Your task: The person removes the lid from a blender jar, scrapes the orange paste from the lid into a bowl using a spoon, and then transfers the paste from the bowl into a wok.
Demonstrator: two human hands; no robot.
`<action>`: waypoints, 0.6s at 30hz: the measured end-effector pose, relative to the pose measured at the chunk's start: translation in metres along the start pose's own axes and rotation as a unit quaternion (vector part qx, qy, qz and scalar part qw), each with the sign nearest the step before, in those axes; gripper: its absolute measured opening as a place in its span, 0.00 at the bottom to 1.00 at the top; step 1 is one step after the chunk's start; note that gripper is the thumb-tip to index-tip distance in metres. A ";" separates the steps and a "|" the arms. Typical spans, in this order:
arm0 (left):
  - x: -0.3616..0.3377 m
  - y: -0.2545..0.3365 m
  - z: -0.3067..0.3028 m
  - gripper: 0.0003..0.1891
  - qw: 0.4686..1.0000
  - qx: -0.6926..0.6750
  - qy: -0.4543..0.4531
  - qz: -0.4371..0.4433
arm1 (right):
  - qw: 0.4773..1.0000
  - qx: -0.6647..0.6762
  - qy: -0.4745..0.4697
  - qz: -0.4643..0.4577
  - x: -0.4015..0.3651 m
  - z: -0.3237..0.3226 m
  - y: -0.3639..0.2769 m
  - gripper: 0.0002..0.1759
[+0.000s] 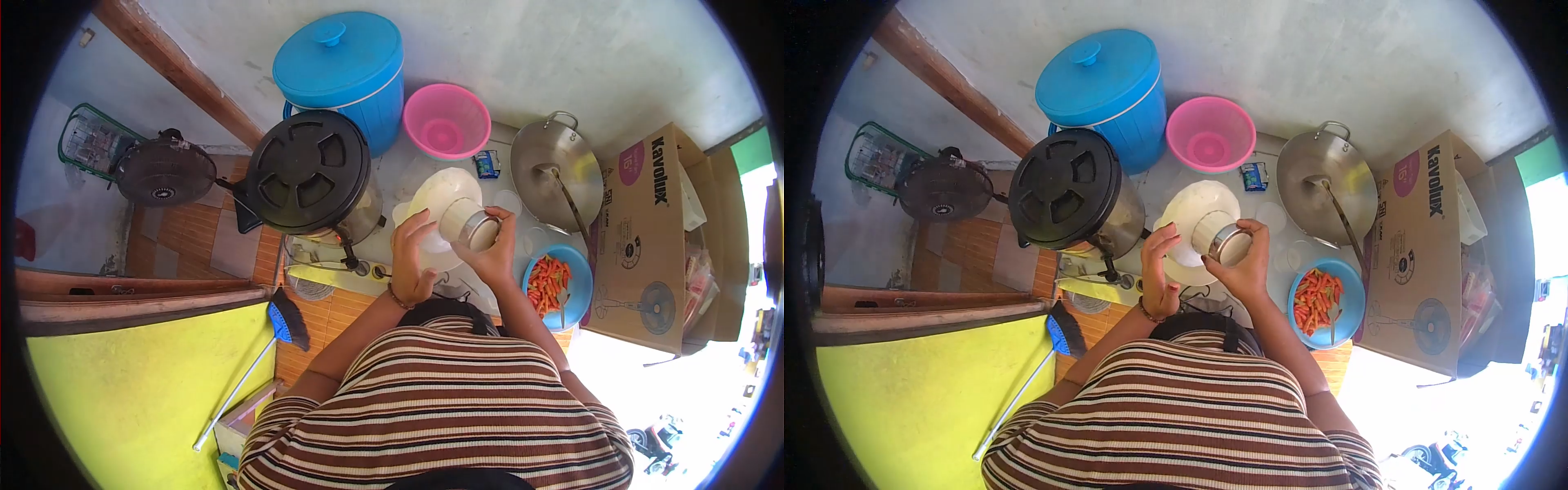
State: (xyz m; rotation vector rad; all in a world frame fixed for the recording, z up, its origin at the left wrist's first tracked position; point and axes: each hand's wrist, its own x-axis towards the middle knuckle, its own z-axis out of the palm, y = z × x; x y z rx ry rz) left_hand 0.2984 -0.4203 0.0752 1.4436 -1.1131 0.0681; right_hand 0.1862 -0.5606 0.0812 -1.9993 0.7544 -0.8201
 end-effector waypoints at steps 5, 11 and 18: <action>-0.003 0.001 0.001 0.37 1.000 0.018 0.010 0.005 | 0.995 0.095 0.033 -0.011 -0.022 0.003 0.018 0.46; -0.010 0.002 0.003 0.36 0.999 0.033 -0.011 0.002 | 0.988 0.145 0.058 0.001 -0.042 -0.003 0.023 0.48; -0.009 0.006 0.008 0.34 0.999 0.023 -0.032 0.004 | 0.980 0.163 0.114 -0.030 -0.047 -0.017 0.030 0.48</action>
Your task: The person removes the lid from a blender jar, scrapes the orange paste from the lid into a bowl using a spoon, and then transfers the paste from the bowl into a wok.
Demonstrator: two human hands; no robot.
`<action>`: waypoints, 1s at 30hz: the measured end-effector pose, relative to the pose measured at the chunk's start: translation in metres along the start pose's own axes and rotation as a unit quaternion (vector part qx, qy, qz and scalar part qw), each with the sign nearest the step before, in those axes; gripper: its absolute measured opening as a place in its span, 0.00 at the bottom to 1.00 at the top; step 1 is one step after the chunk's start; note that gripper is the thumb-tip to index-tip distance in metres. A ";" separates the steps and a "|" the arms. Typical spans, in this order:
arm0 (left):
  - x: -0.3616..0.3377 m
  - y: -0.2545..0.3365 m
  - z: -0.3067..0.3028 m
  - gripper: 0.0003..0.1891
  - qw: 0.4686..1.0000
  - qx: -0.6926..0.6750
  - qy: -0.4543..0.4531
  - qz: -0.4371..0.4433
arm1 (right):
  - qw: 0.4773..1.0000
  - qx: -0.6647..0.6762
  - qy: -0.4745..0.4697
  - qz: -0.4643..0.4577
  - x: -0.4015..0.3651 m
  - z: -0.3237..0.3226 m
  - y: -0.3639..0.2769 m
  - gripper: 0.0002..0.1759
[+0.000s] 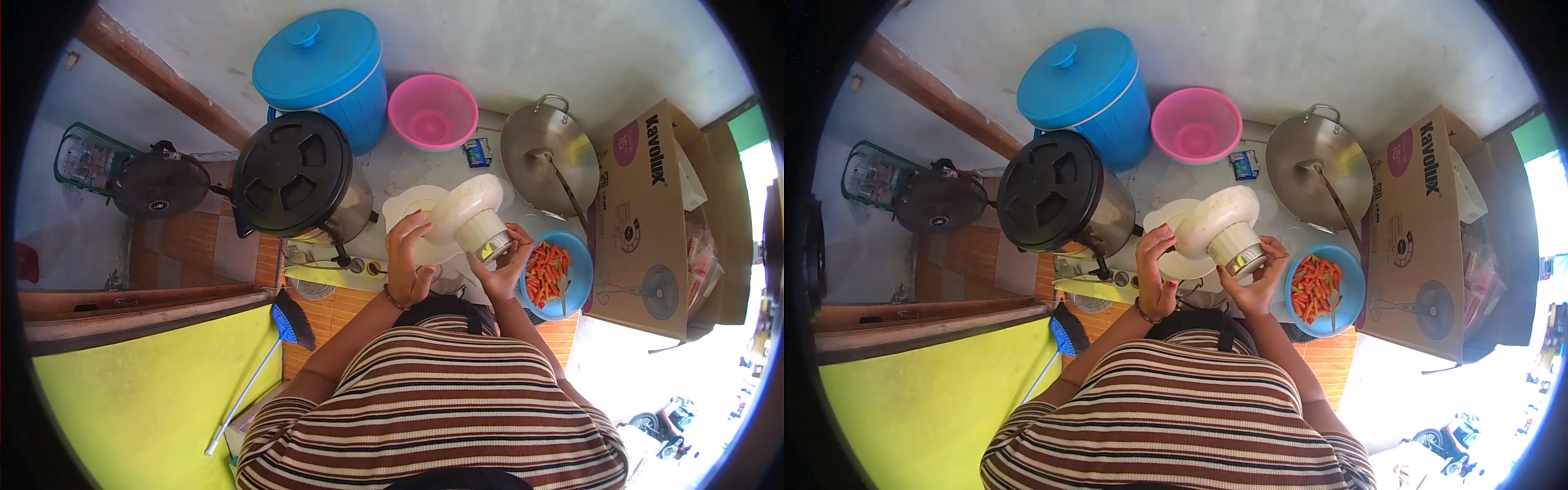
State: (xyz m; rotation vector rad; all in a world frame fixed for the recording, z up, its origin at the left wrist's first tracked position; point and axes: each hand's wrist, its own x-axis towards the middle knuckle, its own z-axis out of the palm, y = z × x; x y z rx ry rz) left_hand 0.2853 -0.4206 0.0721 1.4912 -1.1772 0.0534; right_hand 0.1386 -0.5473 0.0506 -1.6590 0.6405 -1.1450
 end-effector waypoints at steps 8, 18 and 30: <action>-0.009 -0.001 0.009 0.33 0.998 -0.049 -0.026 -0.040 | 0.998 -0.046 0.021 -0.033 -0.013 -0.045 -0.006 0.47; -0.015 -0.002 0.012 0.30 0.995 -0.063 -0.040 -0.059 | 0.987 -0.158 0.027 -0.006 -0.074 -0.080 0.007 0.43; -0.053 -0.004 0.033 0.18 0.958 -0.092 -0.248 -0.108 | 0.952 -0.307 0.007 0.006 -0.090 -0.070 0.012 0.40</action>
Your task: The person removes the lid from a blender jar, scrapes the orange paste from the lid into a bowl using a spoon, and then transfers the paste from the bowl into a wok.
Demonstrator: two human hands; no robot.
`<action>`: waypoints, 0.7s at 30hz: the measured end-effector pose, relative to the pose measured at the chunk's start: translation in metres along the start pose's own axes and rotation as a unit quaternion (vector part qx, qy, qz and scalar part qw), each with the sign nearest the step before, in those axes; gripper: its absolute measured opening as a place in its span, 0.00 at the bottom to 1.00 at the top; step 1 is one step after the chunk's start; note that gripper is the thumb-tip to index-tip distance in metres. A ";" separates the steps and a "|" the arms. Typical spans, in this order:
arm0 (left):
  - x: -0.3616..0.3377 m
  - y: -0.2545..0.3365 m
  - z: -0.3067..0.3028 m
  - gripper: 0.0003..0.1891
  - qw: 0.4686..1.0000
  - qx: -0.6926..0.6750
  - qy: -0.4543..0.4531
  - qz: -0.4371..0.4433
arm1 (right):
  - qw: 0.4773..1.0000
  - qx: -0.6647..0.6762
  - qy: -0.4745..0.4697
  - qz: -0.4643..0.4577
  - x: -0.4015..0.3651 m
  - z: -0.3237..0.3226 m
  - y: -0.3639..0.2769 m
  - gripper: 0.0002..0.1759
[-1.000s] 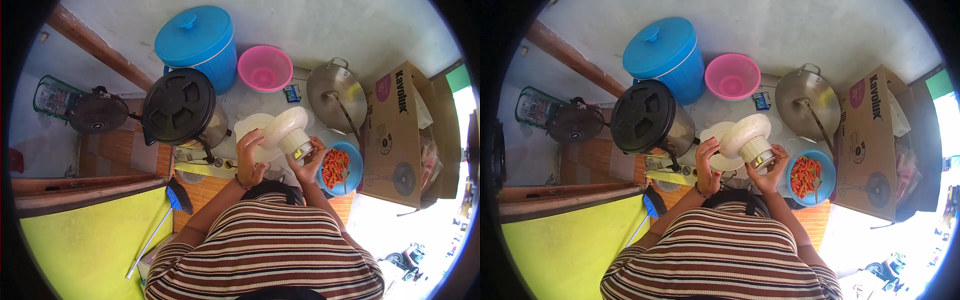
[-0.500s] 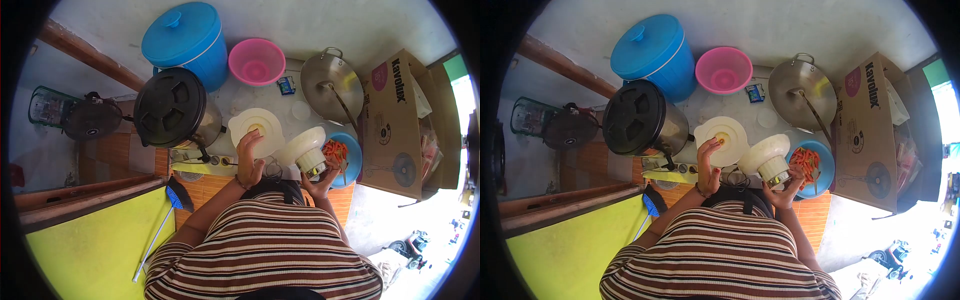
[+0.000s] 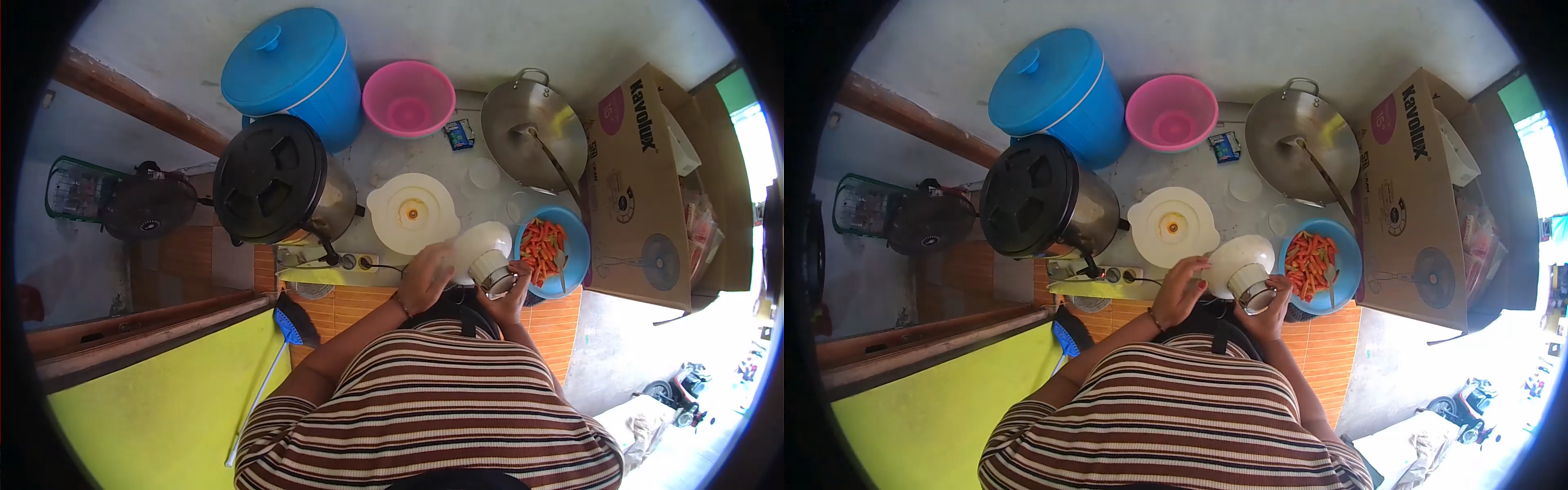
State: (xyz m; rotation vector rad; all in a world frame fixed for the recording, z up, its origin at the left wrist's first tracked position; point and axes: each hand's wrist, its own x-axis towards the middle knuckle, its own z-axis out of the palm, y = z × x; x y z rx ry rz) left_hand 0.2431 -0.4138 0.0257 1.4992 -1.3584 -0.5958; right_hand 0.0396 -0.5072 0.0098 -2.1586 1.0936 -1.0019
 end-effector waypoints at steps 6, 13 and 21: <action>-0.011 -0.007 0.023 0.23 0.990 0.003 -0.114 -0.077 | 0.995 -0.038 -0.078 0.053 0.006 -0.003 0.000 0.40; -0.018 -0.017 0.045 0.29 0.978 0.011 -0.160 -0.133 | 0.977 -0.069 -0.176 0.098 0.024 0.008 0.009 0.39; -0.012 -0.018 0.045 0.29 0.980 0.006 -0.110 -0.168 | 0.951 -0.107 -0.277 0.087 0.058 0.035 0.012 0.41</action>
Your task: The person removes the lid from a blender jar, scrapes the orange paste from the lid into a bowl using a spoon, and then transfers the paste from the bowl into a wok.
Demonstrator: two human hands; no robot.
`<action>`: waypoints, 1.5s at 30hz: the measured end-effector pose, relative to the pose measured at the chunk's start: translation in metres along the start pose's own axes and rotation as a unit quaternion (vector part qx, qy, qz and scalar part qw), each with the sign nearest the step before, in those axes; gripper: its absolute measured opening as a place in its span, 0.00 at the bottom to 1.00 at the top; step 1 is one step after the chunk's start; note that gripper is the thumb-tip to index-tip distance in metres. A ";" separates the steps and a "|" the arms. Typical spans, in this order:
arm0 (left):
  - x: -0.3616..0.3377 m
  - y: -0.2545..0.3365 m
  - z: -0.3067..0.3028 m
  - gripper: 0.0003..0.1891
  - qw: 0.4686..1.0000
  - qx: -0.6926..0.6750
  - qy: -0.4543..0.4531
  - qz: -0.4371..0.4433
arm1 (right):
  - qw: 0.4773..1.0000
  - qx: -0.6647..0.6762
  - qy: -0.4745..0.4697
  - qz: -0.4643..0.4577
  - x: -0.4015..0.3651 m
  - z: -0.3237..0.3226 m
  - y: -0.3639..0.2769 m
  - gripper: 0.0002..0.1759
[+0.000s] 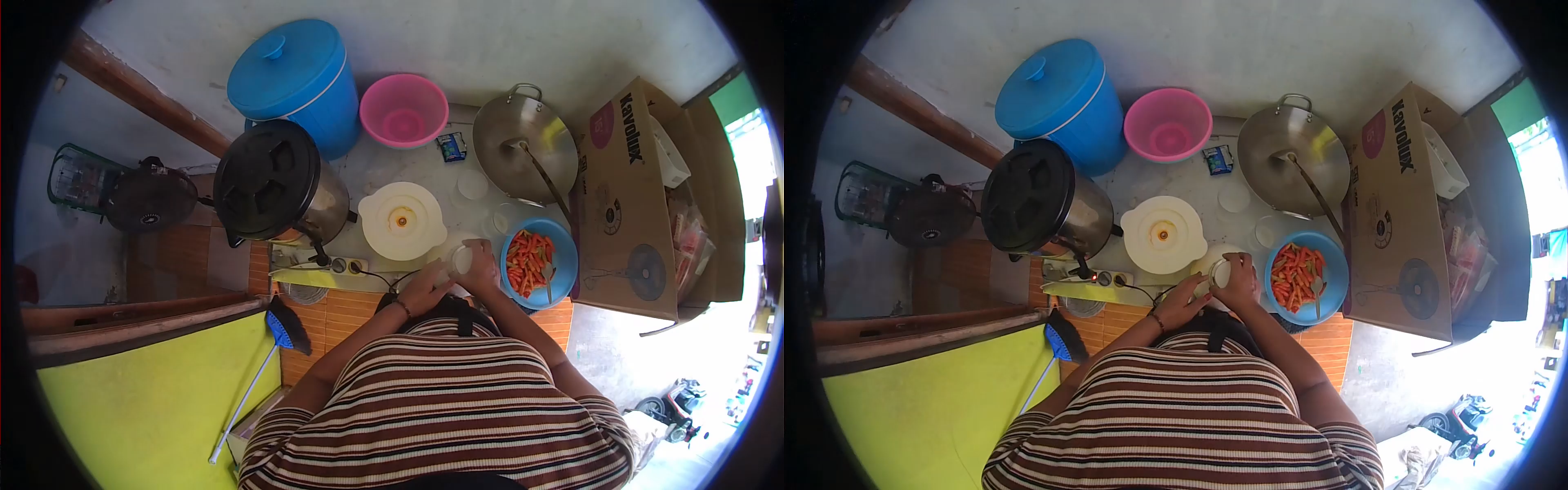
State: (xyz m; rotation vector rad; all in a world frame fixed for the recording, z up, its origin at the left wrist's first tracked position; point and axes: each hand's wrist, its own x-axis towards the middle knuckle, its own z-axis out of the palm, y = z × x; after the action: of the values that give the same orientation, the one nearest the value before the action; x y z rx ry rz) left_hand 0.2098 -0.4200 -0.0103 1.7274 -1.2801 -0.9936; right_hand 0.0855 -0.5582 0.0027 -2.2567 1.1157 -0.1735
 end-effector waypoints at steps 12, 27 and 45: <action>0.027 -0.002 -0.004 0.29 0.998 -0.049 0.047 0.019 | 0.989 -0.067 -0.127 -0.046 0.026 -0.034 -0.009 0.41; 0.135 0.050 -0.024 0.35 0.973 0.195 0.086 0.088 | 0.972 -0.233 -0.005 -0.030 0.070 -0.099 0.008 0.44; 0.209 0.042 -0.044 0.44 0.978 0.186 0.054 -0.073 | 0.991 -0.125 -0.039 -0.037 0.108 -0.093 0.022 0.40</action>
State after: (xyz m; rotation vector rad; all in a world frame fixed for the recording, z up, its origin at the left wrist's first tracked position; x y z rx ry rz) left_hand 0.2744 -0.6260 0.0153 2.1554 -1.3465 -0.7607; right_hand 0.1049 -0.6928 0.0494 -2.5049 1.0628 0.0258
